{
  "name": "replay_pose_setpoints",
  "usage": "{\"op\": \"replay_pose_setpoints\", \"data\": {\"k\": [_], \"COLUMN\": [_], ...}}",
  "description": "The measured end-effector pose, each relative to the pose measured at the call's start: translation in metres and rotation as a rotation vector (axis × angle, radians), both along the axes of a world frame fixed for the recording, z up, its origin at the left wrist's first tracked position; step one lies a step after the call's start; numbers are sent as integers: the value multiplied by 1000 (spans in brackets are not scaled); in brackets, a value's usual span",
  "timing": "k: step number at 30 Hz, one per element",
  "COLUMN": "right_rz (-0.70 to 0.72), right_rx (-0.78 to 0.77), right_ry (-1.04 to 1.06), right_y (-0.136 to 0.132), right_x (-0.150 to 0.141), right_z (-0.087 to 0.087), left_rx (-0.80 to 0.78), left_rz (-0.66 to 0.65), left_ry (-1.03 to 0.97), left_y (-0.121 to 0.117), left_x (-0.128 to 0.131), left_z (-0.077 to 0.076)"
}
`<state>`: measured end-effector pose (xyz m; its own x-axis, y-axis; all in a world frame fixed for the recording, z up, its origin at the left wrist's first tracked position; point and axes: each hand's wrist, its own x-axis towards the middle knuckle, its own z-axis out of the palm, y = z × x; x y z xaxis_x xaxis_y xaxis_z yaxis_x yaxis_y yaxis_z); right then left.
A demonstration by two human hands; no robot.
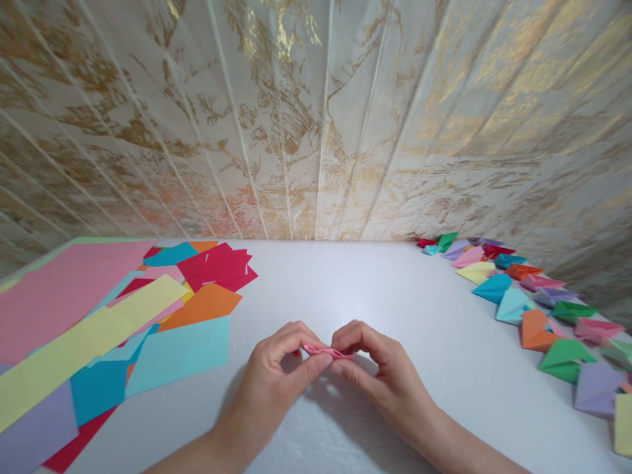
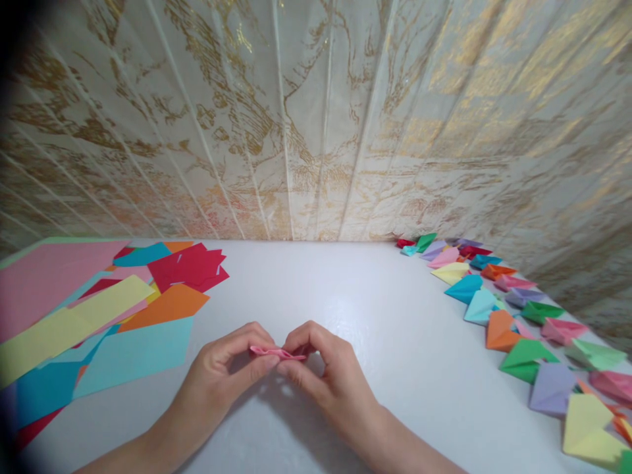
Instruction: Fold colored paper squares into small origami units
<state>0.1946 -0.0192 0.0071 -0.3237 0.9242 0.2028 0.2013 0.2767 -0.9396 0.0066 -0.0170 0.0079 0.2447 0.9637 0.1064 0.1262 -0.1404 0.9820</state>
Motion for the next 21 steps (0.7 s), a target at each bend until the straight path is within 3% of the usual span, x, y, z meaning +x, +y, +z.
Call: {"op": "replay_pose_setpoints", "data": {"k": [4,9,14,21], "right_rz": [-30,-21,-70,-92], "right_rx": [13,93,104,4], "right_ry": [-60,-126,-117,-71], "right_y": [1,3,3,3], "right_x": [3,5,2,0], "right_z": [-1,3,7,3], "left_rx": [32,49,76,-38], "left_rz": [37,-85,1,24], "left_ry": [33,62,73,45], "left_y": [1,3,0,0], "left_x": [-1,-4,-2,2], "left_z": [0,6,8,8]}}
